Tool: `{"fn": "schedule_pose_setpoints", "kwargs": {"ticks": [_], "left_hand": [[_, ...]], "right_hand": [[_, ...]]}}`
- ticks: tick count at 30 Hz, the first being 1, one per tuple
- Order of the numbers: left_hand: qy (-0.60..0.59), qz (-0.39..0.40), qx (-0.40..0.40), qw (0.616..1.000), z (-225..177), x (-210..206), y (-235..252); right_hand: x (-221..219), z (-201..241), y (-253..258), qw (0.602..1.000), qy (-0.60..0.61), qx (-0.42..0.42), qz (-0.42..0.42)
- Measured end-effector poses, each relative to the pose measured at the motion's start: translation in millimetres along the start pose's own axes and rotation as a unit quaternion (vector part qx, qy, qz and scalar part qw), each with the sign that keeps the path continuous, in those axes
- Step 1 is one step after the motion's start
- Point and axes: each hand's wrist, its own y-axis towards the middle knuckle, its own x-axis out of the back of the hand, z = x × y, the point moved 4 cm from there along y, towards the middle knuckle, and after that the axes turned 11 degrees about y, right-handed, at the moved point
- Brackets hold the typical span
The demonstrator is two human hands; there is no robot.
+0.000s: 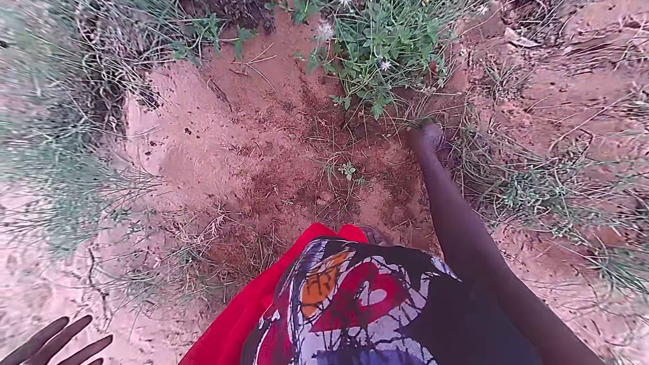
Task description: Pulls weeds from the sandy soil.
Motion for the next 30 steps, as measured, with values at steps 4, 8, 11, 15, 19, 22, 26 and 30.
{"fn": "schedule_pose_setpoints", "kwargs": {"ticks": [4, 8, 11, 15, 19, 22, 26, 30], "left_hand": [[-0.019, 0.007, 0.022, 1.000, 12.9, 4.5, -0.8], [-0.019, -0.001, 0.034, 0.999, 14.5, 4.7, -1.8], [-0.015, 0.002, 0.033, 0.999, 11.9, 3.5, -2.7], [-0.017, 0.028, 0.014, 0.999, 7.1, -2.9, -2.6], [0.066, -0.114, 0.093, 0.987, -31.8, -48.7, -1.9], [0.105, 0.012, 0.081, 0.991, -27.4, -33.0, -1.2], [0.092, -0.022, 0.051, 0.994, -11.3, -25.5, -15.8], [0.028, 0.025, 0.015, 0.999, 25.7, 5.3, -24.4]], "right_hand": [[-4.4, -1.9, -6.0, 0.988, 0.127, 0.072, -0.048], [-15.8, -18.5, 2.3, 0.909, 0.389, 0.119, -0.094], [-5.6, -33.7, -26.9, 0.876, 0.475, 0.035, -0.076], [12.4, -67.8, -104.6, 0.932, 0.361, 0.019, -0.036], [10.1, -45.1, -95.6, 0.973, 0.230, 0.019, -0.007], [-9.3, -2.0, -59.8, 0.997, 0.044, 0.034, 0.048], [-36.3, 25.6, -30.6, 0.993, 0.012, 0.107, 0.050], [-46.1, 15.6, -18.8, 0.987, 0.129, 0.082, 0.050]]}}
